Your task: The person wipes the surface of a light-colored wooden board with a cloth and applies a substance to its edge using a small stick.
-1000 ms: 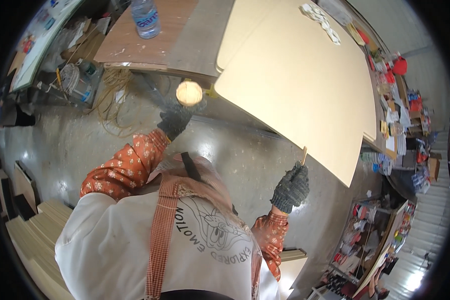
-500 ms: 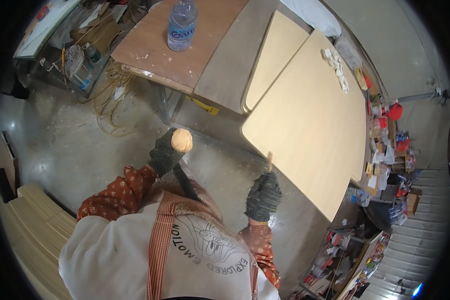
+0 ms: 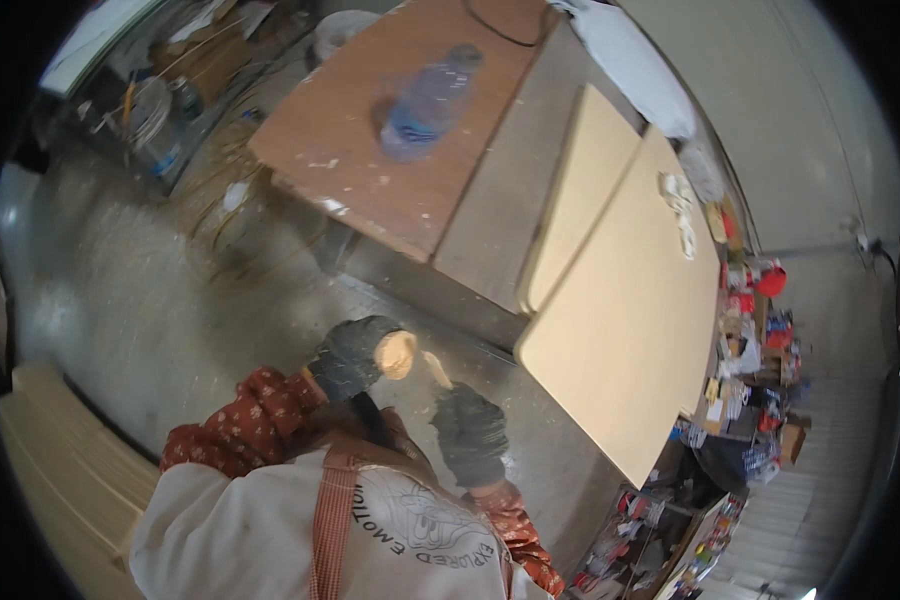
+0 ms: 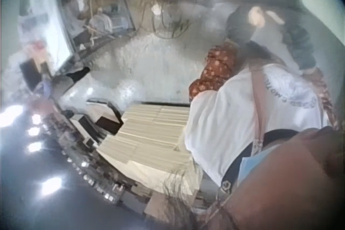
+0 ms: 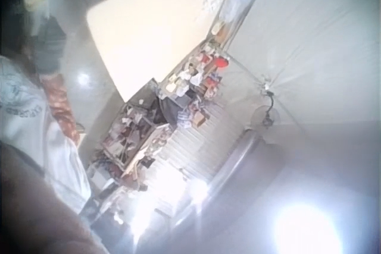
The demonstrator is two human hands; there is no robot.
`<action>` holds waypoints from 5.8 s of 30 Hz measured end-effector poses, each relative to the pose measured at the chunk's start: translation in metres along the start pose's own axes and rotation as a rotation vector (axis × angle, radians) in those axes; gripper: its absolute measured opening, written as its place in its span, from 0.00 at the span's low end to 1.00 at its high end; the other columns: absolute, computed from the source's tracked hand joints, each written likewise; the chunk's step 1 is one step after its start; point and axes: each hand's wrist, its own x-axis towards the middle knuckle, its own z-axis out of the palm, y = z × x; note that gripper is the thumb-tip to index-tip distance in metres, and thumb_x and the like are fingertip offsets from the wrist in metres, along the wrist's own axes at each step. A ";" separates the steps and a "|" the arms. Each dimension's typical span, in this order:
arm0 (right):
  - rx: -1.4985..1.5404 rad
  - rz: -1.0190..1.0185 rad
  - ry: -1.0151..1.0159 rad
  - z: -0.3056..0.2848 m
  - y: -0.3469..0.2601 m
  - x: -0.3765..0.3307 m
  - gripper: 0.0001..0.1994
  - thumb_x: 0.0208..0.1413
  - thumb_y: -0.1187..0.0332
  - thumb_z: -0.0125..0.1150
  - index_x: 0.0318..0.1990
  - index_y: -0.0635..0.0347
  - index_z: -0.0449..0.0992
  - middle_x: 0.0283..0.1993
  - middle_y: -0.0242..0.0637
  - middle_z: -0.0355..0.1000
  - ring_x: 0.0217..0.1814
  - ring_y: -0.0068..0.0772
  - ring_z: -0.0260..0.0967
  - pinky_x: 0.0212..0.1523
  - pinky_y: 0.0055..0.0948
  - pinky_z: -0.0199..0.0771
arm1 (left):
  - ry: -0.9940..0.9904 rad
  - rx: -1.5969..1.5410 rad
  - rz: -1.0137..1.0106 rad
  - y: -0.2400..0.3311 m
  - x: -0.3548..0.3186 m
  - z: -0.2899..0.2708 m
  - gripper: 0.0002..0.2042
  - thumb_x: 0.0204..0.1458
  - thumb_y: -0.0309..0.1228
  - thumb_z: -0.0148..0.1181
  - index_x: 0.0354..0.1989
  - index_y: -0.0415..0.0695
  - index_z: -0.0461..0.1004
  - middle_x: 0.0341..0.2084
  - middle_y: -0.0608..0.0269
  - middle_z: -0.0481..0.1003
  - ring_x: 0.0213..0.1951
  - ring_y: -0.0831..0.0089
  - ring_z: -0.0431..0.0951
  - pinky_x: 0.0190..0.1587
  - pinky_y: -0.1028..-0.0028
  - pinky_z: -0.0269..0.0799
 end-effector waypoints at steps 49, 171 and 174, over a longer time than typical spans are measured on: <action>-0.569 0.335 0.325 -0.111 0.097 -0.245 0.17 0.44 0.72 0.52 0.46 0.51 0.73 0.30 0.37 0.70 0.29 0.39 0.69 0.27 0.39 0.67 | -0.952 -0.032 0.356 0.161 -0.007 0.235 0.23 0.37 0.39 0.69 0.44 0.46 0.73 0.36 0.56 0.76 0.38 0.62 0.78 0.41 0.68 0.73; 0.423 0.247 0.768 -0.664 1.161 -0.347 0.12 0.52 0.78 0.53 0.45 0.67 0.73 0.44 0.46 0.72 0.46 0.47 0.69 0.47 0.37 0.71 | -0.559 0.927 0.238 0.602 0.562 1.080 0.46 0.32 0.45 0.71 0.62 0.47 0.55 0.55 0.48 0.59 0.57 0.50 0.61 0.58 0.60 0.61; 0.185 0.049 0.673 -0.675 1.165 -0.342 0.11 0.48 0.80 0.54 0.41 0.64 0.75 0.41 0.45 0.72 0.44 0.46 0.70 0.45 0.35 0.71 | -0.558 0.923 0.262 0.571 0.558 1.084 0.48 0.31 0.46 0.72 0.63 0.45 0.53 0.56 0.47 0.59 0.58 0.49 0.60 0.59 0.59 0.59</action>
